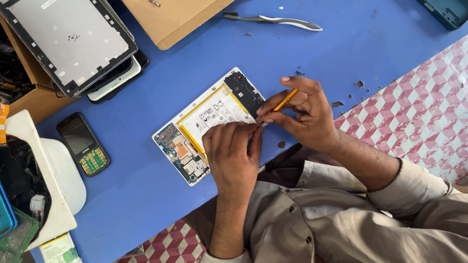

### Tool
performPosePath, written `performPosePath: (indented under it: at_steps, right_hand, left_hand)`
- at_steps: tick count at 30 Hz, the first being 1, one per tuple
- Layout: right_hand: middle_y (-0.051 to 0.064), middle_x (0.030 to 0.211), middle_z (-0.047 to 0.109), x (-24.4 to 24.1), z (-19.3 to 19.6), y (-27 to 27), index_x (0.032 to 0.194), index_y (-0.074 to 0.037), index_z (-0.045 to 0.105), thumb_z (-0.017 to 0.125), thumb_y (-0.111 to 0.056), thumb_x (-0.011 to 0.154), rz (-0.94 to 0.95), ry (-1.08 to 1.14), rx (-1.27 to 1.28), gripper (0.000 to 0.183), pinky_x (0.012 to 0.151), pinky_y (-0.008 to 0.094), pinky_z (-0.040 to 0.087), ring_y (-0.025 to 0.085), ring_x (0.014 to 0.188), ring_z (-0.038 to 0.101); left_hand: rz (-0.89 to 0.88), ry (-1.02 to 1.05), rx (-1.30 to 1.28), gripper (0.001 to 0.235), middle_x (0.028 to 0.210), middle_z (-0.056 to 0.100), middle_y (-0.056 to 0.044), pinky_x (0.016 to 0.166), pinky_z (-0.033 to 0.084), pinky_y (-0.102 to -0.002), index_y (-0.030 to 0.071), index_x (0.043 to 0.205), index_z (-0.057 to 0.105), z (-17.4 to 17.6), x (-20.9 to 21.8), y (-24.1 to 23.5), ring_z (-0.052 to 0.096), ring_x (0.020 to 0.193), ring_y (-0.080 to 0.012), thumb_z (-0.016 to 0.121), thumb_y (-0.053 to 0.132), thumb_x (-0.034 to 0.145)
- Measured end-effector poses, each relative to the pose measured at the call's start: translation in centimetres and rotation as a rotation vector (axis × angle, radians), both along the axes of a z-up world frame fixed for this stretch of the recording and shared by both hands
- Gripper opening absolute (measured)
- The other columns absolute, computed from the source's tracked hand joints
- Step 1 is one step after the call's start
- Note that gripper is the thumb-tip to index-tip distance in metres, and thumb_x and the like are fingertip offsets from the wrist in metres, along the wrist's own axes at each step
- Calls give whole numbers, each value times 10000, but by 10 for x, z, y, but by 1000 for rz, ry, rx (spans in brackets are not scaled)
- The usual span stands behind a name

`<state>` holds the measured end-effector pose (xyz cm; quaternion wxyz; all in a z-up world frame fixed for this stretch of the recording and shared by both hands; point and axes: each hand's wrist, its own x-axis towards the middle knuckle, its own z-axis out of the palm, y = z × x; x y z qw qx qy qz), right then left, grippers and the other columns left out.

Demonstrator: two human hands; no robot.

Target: The person uses a screwdriver to remove screws from a disassembled mobile phone chassis on a blue workbench. They manipulate internal components and repeatedly unscrew and reposition parts while other phone parts and tools remain on the table.

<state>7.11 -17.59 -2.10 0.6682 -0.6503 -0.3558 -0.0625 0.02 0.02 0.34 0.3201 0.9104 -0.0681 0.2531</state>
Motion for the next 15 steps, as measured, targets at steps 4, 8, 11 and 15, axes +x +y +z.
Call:
performPosePath:
  at_steps: [4, 8, 11, 15]
  right_hand:
    - [237, 1107, 702, 0, 1, 0, 1500, -93, 257, 631, 139, 1015, -1, 40, 21, 655, 941, 382, 654, 279, 1048, 750]
    - [232, 1099, 701, -1, 2, 1, 1511, -100, 261, 633, 137, 1016, -25, 25, 17, 663, 943, 385, 653, 279, 1045, 748]
    - [230, 1097, 699, -1, 3, 0, 1541, -119, 250, 626, 140, 1023, -22, 14, 22, 691, 957, 400, 654, 283, 1047, 747]
    - [216, 1112, 698, 1, 3, -1, 1597, -137, 164, 612, 132, 1043, -30, 17, 15, 762, 962, 397, 668, 264, 1045, 753]
  left_hand:
    - [-5, 22, 2, 170, 978, 697, -16, 961, 444, -413, 96, 993, 714, 3, 0, 0, 641, 975, -223, 822, 159, 878]
    - [-7, 50, 5, 238, 1032, 691, -13, 963, 442, -406, 102, 1080, 717, 6, 0, 0, 644, 988, -213, 824, 181, 882]
    - [9, 49, -2, 315, 1092, 680, -32, 986, 439, -411, 99, 1149, 703, 7, 0, -1, 647, 1032, -219, 828, 202, 878]
    - [6, 40, -48, 437, 1159, 664, -79, 1009, 426, -427, 69, 1227, 660, 8, 0, -1, 635, 1087, -262, 835, 234, 862]
